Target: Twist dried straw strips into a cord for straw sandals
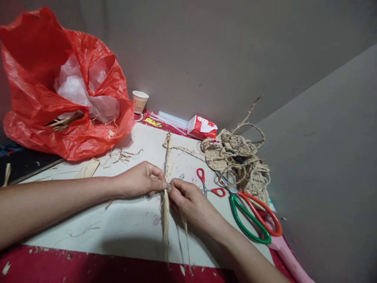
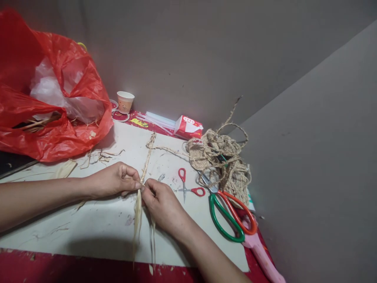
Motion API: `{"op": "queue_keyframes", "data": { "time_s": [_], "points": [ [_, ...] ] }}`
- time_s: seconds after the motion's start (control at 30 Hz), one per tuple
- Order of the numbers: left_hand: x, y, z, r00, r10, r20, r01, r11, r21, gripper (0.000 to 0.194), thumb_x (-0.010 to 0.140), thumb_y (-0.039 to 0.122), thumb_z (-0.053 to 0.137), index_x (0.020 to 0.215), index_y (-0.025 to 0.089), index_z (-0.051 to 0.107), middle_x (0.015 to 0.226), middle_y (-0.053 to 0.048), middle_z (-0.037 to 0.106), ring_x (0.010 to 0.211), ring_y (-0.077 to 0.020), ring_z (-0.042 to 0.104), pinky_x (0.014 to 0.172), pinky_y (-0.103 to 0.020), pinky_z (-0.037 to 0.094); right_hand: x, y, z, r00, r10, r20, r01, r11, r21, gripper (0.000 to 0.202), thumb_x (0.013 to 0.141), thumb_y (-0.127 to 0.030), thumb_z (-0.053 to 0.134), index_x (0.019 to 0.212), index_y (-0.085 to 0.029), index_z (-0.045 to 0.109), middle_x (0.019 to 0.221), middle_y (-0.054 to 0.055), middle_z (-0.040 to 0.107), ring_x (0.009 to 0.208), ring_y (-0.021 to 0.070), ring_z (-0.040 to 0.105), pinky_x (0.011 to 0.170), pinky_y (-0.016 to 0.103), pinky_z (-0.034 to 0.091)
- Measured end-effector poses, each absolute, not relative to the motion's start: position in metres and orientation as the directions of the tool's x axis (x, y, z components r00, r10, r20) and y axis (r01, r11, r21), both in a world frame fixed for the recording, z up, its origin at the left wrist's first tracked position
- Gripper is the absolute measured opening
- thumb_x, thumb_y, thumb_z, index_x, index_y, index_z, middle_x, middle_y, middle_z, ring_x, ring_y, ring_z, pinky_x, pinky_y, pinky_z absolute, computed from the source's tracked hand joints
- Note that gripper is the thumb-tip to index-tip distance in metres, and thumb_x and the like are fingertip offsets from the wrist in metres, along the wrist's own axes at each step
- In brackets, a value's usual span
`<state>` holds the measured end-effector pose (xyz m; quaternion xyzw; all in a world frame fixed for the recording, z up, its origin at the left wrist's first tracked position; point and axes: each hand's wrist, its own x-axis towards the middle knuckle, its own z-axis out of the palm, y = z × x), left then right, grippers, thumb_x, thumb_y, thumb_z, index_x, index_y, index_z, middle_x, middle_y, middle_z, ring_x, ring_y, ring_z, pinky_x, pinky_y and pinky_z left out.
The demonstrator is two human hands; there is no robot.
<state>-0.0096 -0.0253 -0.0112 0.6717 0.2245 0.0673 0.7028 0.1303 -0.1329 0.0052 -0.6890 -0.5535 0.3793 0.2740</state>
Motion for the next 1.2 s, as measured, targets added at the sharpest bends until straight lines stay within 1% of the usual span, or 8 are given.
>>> {"op": "queue_keyframes", "data": {
  "time_s": [0.13, 0.3, 0.6, 0.7, 0.87, 1.0, 1.1, 1.2],
  "points": [
    [-0.009, -0.027, -0.010, 0.872, 0.428, -0.238, 0.225, 0.082, 0.971, 0.023, 0.076, 0.035, 0.057, 0.066, 0.014, 0.056, 0.045, 0.007, 0.039, 0.044, -0.0055, 0.030, 0.043, -0.019, 0.019, 0.131, -0.134, 0.005, 0.091, 0.962, -0.257, 0.458, -0.269, -0.847, 0.031, 0.089, -0.034, 0.044, 0.062, -0.020, 0.040, 0.055, -0.006, 0.037, 0.051, 0.0098, 0.034, 0.048, 0.022, 0.027],
    [-0.010, -0.026, -0.008, 0.869, 0.431, -0.244, 0.236, 0.072, 0.969, 0.015, 0.074, 0.027, 0.056, 0.068, 0.013, 0.058, 0.049, 0.007, 0.039, 0.046, -0.0049, 0.029, 0.044, -0.018, 0.020, 0.138, -0.138, 0.000, 0.049, 0.954, -0.297, 0.217, -0.300, -0.929, 0.017, 0.085, -0.035, 0.053, 0.085, -0.018, 0.052, 0.059, -0.007, 0.037, 0.049, 0.0082, 0.031, 0.046, 0.021, 0.024],
    [-0.010, -0.029, -0.009, 0.882, 0.452, -0.135, 0.187, -0.071, 0.980, 0.015, 0.075, 0.023, 0.052, 0.064, 0.013, 0.056, 0.055, 0.006, 0.043, 0.053, -0.0064, 0.035, 0.050, -0.019, 0.028, 0.145, -0.140, 0.000, -0.023, 0.936, -0.350, 0.257, -0.333, -0.907, 0.035, 0.091, -0.040, 0.044, 0.064, -0.018, 0.046, 0.050, -0.007, 0.037, 0.044, 0.0068, 0.029, 0.042, 0.020, 0.022],
    [-0.010, -0.034, -0.010, 0.867, 0.488, -0.102, 0.169, -0.097, 0.981, 0.017, 0.076, 0.021, 0.052, 0.061, 0.014, 0.052, 0.052, 0.006, 0.041, 0.050, -0.0061, 0.035, 0.048, -0.019, 0.027, 0.137, -0.142, 0.003, -0.024, 0.918, -0.397, 0.179, -0.387, -0.905, 0.041, 0.090, -0.043, 0.041, 0.059, -0.017, 0.046, 0.043, -0.007, 0.038, 0.038, 0.0062, 0.028, 0.039, 0.019, 0.020],
    [-0.010, -0.040, -0.015, 0.884, 0.449, -0.134, 0.104, 0.091, 0.990, 0.016, 0.080, 0.025, 0.051, 0.069, 0.014, 0.055, 0.059, -0.001, 0.061, 0.054, -0.0108, 0.054, 0.055, -0.022, 0.041, 0.114, -0.152, 0.001, 0.090, 0.907, -0.412, 0.016, -0.415, -0.910, 0.031, 0.088, -0.045, 0.044, 0.075, -0.018, 0.052, 0.037, -0.009, 0.043, 0.028, 0.0065, 0.025, 0.033, 0.019, 0.019],
    [-0.010, -0.041, -0.015, 0.878, 0.459, -0.135, 0.060, 0.175, 0.983, 0.017, 0.079, 0.027, 0.056, 0.069, 0.013, 0.058, 0.064, -0.005, 0.065, 0.061, -0.0144, 0.061, 0.063, -0.026, 0.047, 0.104, -0.158, -0.004, 0.251, 0.944, -0.215, 0.336, -0.293, -0.895, 0.036, 0.091, -0.041, 0.038, 0.063, -0.020, 0.046, 0.043, -0.005, 0.046, 0.037, 0.0098, 0.039, 0.041, 0.021, 0.030],
    [-0.010, -0.041, -0.012, 0.857, 0.503, -0.113, 0.058, 0.123, 0.991, 0.017, 0.077, 0.025, 0.058, 0.067, 0.012, 0.061, 0.064, -0.003, 0.065, 0.062, -0.0127, 0.058, 0.063, -0.024, 0.044, 0.102, -0.157, -0.003, 0.254, 0.967, -0.023, 0.682, -0.196, -0.705, 0.036, 0.092, -0.035, 0.036, 0.061, -0.020, 0.045, 0.050, -0.001, 0.048, 0.047, 0.0124, 0.043, 0.048, 0.024, 0.030],
    [-0.011, -0.041, -0.011, 0.833, 0.545, -0.093, 0.063, 0.073, 0.995, 0.016, 0.075, 0.024, 0.058, 0.065, 0.012, 0.063, 0.063, -0.001, 0.062, 0.062, -0.0109, 0.053, 0.061, -0.022, 0.040, 0.099, -0.154, -0.001, 0.227, 0.974, -0.009, 0.844, -0.201, -0.497, 0.033, 0.093, -0.030, 0.033, 0.067, -0.019, 0.051, 0.054, 0.004, 0.055, 0.047, 0.0142, 0.047, 0.049, 0.026, 0.028]
  ]
}}
